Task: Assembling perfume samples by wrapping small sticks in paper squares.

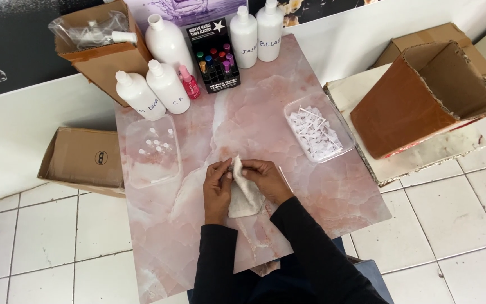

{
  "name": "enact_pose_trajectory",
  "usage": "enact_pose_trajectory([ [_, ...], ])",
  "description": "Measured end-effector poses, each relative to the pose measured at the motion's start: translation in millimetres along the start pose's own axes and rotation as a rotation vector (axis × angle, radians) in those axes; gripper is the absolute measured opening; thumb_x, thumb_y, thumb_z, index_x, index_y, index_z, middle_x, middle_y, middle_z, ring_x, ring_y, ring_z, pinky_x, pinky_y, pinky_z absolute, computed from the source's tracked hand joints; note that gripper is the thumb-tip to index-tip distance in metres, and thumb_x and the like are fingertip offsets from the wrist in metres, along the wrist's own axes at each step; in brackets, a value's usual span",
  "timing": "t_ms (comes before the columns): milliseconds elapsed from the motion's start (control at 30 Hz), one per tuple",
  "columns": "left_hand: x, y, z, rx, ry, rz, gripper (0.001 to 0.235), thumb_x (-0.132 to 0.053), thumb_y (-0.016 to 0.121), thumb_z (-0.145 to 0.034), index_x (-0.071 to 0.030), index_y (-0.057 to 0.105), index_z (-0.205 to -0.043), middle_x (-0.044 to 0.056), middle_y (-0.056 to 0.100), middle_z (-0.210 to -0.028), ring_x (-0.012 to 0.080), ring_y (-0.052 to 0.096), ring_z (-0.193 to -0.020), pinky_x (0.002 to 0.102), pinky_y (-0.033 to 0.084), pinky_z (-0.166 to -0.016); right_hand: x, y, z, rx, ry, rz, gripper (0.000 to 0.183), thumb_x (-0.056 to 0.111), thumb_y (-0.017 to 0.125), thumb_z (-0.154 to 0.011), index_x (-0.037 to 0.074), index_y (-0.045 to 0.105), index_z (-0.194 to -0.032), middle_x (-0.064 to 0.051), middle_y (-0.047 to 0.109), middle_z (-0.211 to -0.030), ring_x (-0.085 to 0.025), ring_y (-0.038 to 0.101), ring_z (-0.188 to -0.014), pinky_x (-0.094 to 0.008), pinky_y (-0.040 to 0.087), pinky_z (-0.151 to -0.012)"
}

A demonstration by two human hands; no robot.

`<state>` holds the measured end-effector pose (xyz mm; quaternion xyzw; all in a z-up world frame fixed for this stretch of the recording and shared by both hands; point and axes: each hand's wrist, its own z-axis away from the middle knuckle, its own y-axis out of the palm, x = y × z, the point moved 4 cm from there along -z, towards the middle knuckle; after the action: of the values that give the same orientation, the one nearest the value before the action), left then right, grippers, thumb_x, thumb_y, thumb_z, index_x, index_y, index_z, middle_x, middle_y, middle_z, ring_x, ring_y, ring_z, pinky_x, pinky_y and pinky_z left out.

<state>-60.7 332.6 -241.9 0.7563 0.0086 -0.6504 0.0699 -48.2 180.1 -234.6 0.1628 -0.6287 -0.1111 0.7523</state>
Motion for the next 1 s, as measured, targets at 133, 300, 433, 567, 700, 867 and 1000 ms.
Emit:
enact_pose_trajectory([
  [133, -6.3, 3.8, 4.2, -0.029, -0.061, 0.106, 0.043, 0.006, 0.065, -0.094, -0.002, 0.063, -0.136, 0.009, 0.062, -0.112, 0.0163, 0.061, -0.103, 0.032, 0.056, -0.092, -3.2, 0.8, -3.8, -0.026, -0.011, 0.029, 0.027, 0.000, 0.079, -0.085, 0.002, 0.078, -0.112, -0.009, 0.078, -0.094, -0.011, 0.070, -0.081, -0.025, 0.061, -0.074],
  [300, -10.7, 3.3, 2.5, 0.003, -0.004, 0.058, 0.021, 0.005, 0.074, -0.089, 0.001, 0.074, -0.109, 0.017, 0.071, -0.110, 0.0225, 0.068, -0.105, 0.038, 0.058, -0.088, -7.5, 1.8, -5.6, -0.002, -0.113, 0.078, 0.029, 0.005, 0.085, -0.081, 0.001, 0.079, -0.108, -0.005, 0.069, -0.093, -0.009, 0.065, -0.084, -0.024, 0.058, -0.075],
  [433, -7.6, 5.0, 3.2, 0.004, 0.005, 0.037, 0.021, 0.007, 0.076, -0.085, 0.002, 0.076, -0.106, 0.016, 0.066, -0.113, 0.0226, 0.065, -0.106, 0.038, 0.057, -0.091, -20.3, -5.8, -13.2, -0.051, -0.127, 0.137, 0.016, 0.009, 0.079, -0.091, 0.006, 0.081, -0.106, -0.007, 0.071, -0.094, -0.011, 0.063, -0.085, -0.025, 0.055, -0.073],
  [567, -1.1, 2.4, 3.9, -0.080, 0.010, -0.008, 0.019, 0.005, 0.073, -0.090, 0.002, 0.074, -0.109, 0.013, 0.066, -0.109, 0.0205, 0.066, -0.103, 0.035, 0.057, -0.089, -17.2, -8.4, -8.6, -0.135, -0.035, 0.108, 0.022, 0.017, 0.066, -0.101, 0.005, 0.077, -0.115, -0.007, 0.074, -0.094, -0.012, 0.065, -0.085, -0.025, 0.056, -0.075],
  [700, -0.9, 1.9, 4.5, -0.136, 0.017, -0.014, 0.019, 0.004, 0.073, -0.092, 0.001, 0.073, -0.111, 0.010, 0.068, -0.106, 0.0162, 0.066, -0.098, 0.033, 0.057, -0.087, 7.3, -11.2, 1.5, -0.128, 0.035, 0.298, 0.066, 0.017, 0.096, -0.069, -0.002, 0.069, -0.126, -0.012, 0.073, -0.100, -0.019, 0.069, -0.090, -0.032, 0.058, -0.083],
  [867, -15.9, 2.3, -1.2, -0.238, -0.106, 0.130, 0.020, 0.001, 0.072, -0.093, 0.000, 0.072, -0.112, 0.008, 0.070, -0.096, 0.0133, 0.066, -0.084, 0.029, 0.059, -0.081, 0.4, -16.3, -7.3, -0.064, 0.186, 0.529, 0.028, 0.026, 0.083, -0.081, 0.007, 0.080, -0.101, -0.007, 0.073, -0.080, -0.017, 0.068, -0.075, -0.030, 0.052, -0.067],
  [1000, -26.2, 1.9, -21.3, -0.265, -0.082, 0.184, 0.014, 0.002, 0.067, -0.095, 0.002, 0.070, -0.109, 0.007, 0.068, -0.093, 0.0131, 0.065, -0.081, 0.028, 0.057, -0.079, 47.6, -4.1, -1.6, -0.086, 0.062, 0.285, 0.019, 0.015, 0.077, -0.089, 0.000, 0.076, -0.100, -0.004, 0.068, -0.077, -0.013, 0.061, -0.069, -0.023, 0.047, -0.064],
])
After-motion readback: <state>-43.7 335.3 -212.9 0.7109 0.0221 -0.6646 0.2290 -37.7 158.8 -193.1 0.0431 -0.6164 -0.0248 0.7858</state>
